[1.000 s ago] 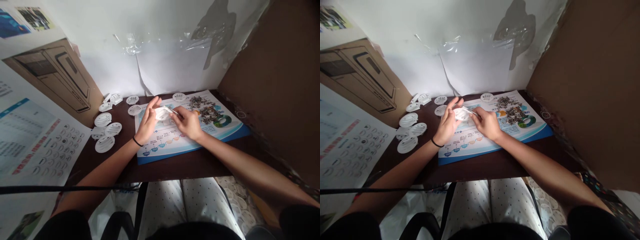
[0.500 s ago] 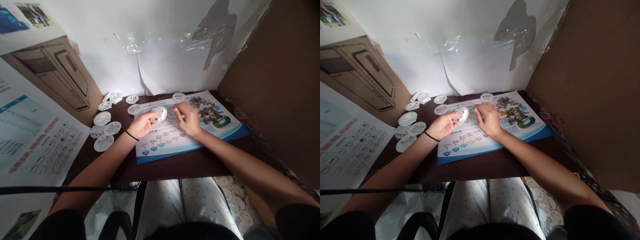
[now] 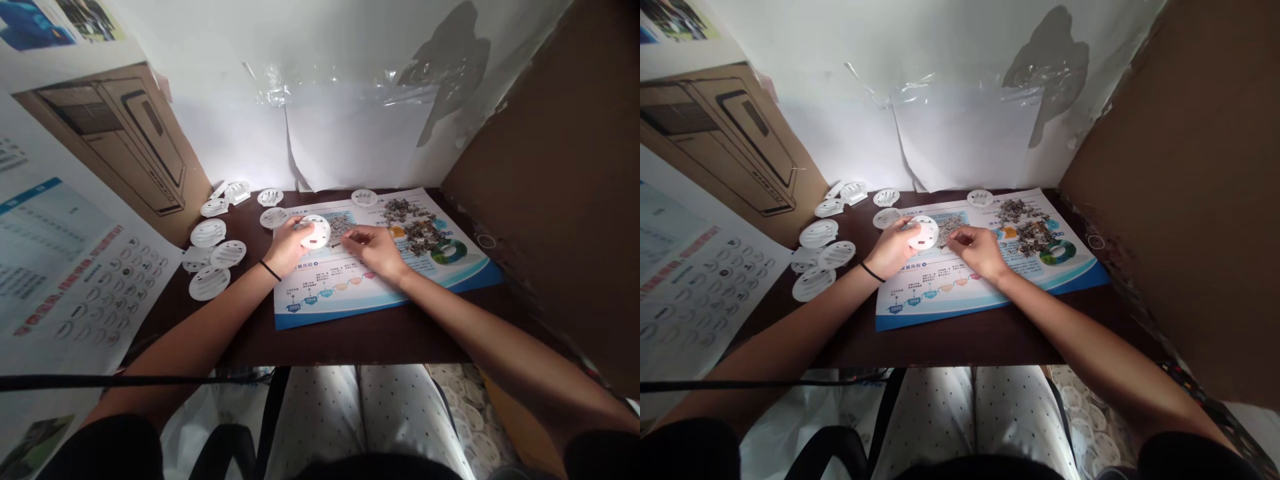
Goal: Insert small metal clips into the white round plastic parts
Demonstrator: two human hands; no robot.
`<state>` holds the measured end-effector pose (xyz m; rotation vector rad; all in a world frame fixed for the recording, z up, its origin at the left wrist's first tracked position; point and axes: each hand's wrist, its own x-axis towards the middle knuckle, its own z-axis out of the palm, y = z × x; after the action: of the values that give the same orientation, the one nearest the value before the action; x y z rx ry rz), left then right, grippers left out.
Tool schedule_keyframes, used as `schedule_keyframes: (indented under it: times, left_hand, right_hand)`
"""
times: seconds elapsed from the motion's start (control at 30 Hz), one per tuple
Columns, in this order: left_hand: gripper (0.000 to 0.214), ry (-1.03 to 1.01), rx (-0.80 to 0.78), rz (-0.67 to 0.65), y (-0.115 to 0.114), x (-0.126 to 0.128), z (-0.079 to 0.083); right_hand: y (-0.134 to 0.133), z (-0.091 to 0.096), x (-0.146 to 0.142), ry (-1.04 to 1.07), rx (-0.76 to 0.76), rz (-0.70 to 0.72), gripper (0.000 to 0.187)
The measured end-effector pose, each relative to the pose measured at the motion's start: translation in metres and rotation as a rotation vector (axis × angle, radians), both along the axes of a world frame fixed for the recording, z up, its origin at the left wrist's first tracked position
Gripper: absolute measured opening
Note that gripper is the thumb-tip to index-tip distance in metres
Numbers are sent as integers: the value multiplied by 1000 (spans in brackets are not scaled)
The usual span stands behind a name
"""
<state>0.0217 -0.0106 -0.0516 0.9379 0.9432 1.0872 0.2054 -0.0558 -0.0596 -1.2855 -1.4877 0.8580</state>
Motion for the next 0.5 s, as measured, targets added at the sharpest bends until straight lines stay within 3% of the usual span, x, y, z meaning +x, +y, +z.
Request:
schedule_keyframes:
  times: [0.13, 0.33, 0.4, 0.5]
  left_hand:
    - [25, 44, 35, 25, -5, 3, -1]
    - [26, 212, 49, 47, -10, 5, 4]
    - [26, 251, 63, 44, -11, 5, 5]
    - [24, 266, 107, 37, -11, 5, 4]
  right_hand:
    - [-5, 5, 3, -248, 29, 60, 17]
    - [-12, 4, 4, -900, 120, 65, 26]
    - [-9, 1, 5, -942, 148, 67, 26]
    - [-2, -4, 10, -819, 217, 71, 26]
